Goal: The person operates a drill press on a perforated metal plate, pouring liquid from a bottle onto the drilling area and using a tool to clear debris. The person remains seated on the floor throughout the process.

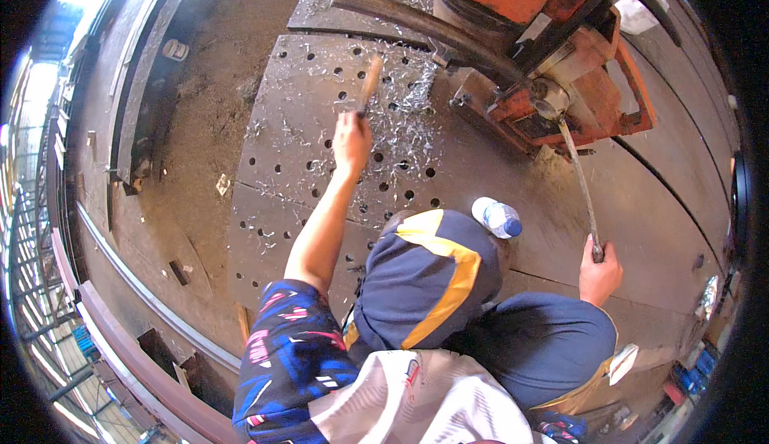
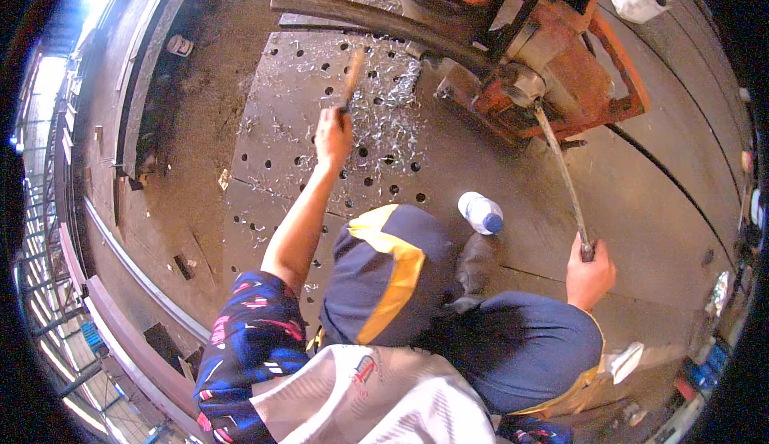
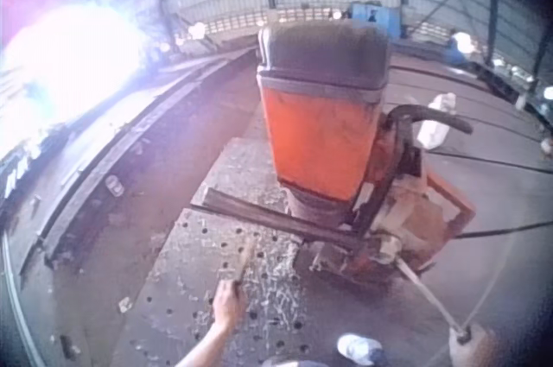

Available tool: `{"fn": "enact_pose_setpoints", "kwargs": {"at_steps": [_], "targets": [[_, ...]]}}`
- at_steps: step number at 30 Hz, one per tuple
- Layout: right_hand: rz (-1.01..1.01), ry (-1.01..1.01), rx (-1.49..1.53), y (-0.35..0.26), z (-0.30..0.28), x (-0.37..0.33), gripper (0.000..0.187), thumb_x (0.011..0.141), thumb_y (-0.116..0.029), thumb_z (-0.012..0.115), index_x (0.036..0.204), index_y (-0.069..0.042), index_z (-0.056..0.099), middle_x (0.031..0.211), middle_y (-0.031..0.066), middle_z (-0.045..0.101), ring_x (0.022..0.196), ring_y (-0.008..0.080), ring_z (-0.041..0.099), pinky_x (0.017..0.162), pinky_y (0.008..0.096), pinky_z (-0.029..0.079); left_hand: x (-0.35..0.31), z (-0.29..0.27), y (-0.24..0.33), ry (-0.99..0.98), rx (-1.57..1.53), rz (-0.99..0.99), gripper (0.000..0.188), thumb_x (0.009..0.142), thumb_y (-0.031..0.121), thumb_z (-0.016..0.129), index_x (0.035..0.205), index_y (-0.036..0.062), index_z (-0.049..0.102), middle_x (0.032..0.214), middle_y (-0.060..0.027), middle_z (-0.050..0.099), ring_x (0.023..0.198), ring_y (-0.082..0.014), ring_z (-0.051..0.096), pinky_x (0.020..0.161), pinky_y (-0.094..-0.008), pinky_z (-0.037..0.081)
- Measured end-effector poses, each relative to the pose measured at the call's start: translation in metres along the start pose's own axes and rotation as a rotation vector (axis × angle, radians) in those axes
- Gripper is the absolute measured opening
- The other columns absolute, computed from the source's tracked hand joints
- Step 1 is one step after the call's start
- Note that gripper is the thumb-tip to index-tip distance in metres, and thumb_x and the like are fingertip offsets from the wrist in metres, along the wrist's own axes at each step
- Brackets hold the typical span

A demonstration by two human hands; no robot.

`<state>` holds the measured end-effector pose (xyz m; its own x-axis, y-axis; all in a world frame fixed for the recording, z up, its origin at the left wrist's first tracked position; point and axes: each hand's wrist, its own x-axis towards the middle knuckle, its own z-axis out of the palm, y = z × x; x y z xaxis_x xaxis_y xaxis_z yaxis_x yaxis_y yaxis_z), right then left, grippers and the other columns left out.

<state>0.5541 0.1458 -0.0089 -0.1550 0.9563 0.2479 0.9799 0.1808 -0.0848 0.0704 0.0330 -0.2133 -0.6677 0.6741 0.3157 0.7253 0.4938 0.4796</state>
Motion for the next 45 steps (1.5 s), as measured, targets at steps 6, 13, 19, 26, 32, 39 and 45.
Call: {"fn": "enact_pose_setpoints", "kwargs": {"at_steps": [6,13,19,26,32,39,45], "targets": [[-0.023,0.010,0.039,-0.006,0.000,0.004,0.037,0.080,-0.037,0.072,0.069,-0.005,0.056,0.059,0.0173,0.056,0.055,0.0393,0.057,0.050,0.0460,0.039,-0.057,0.055,0.039,-0.370,-0.018,0.305,0.023,0.089,0.015,0.055,0.109,0.0023,0.052,0.095,-0.0171,0.055,0.083,-0.0351,0.062,0.067,-0.0435,0.053],[-0.007,-0.030,0.043,-0.008,-0.006,0.004,0.040,0.081,-0.039,0.071,0.069,-0.004,0.055,0.058,0.0167,0.055,0.056,0.0398,0.055,0.050,0.0455,0.039,-0.011,0.031,-0.076,-0.272,0.405,-0.089,0.014,0.089,0.011,0.049,0.088,0.0057,0.061,0.080,-0.0147,0.062,0.069,-0.0337,0.065,0.060,-0.0455,0.055],[0.021,-0.065,0.072,-0.005,0.002,0.003,0.041,0.082,-0.041,0.070,0.070,-0.004,0.055,0.059,0.0161,0.056,0.056,0.0393,0.056,0.051,0.0460,0.039,-0.016,-0.146,-0.265,0.121,0.445,-0.864,0.043,0.085,0.024,0.062,0.114,-0.0025,0.044,0.085,-0.0191,0.068,0.076,-0.0367,0.068,0.066,-0.0466,0.054],[0.004,-0.018,0.043,-0.006,-0.004,0.002,0.040,0.081,-0.040,0.071,0.070,-0.005,0.055,0.057,0.0165,0.055,0.055,0.0399,0.054,0.050,0.0460,0.039,0.003,-0.071,-0.082,-0.048,-0.010,-0.070,0.034,0.089,0.013,0.058,0.122,0.0125,0.052,0.103,-0.0179,0.064,0.087,-0.0366,0.065,0.074,-0.0459,0.052],[-0.018,-0.013,0.069,-0.007,-0.002,0.006,0.039,0.081,-0.036,0.072,0.070,-0.003,0.055,0.056,0.0180,0.053,0.053,0.0405,0.052,0.049,0.0447,0.037,-0.001,0.088,0.036,-0.349,-0.108,0.426,0.035,0.091,0.016,0.053,0.125,0.0091,0.049,0.105,-0.0185,0.056,0.086,-0.0388,0.063,0.070,-0.0469,0.053],[-0.031,-0.017,0.084,-0.008,-0.008,0.002,0.037,0.082,-0.031,0.072,0.069,-0.002,0.053,0.055,0.0189,0.049,0.050,0.0396,0.047,0.048,0.0436,0.036,0.085,0.088,-0.095,-0.147,0.679,0.032,0.013,0.092,0.018,0.048,0.100,0.0120,0.057,0.093,-0.0095,0.063,0.074,-0.0260,0.067,0.058,-0.0414,0.056],[0.032,0.003,0.042,-0.003,-0.008,-0.006,0.038,0.081,-0.030,0.072,0.067,-0.002,0.051,0.054,0.0172,0.049,0.049,0.0385,0.046,0.048,0.0437,0.035,0.100,-0.044,-0.222,0.268,0.453,-0.649,0.015,0.089,0.018,0.059,0.088,0.0026,0.057,0.083,-0.0136,0.065,0.072,-0.0322,0.064,0.066,-0.0428,0.052]]}}
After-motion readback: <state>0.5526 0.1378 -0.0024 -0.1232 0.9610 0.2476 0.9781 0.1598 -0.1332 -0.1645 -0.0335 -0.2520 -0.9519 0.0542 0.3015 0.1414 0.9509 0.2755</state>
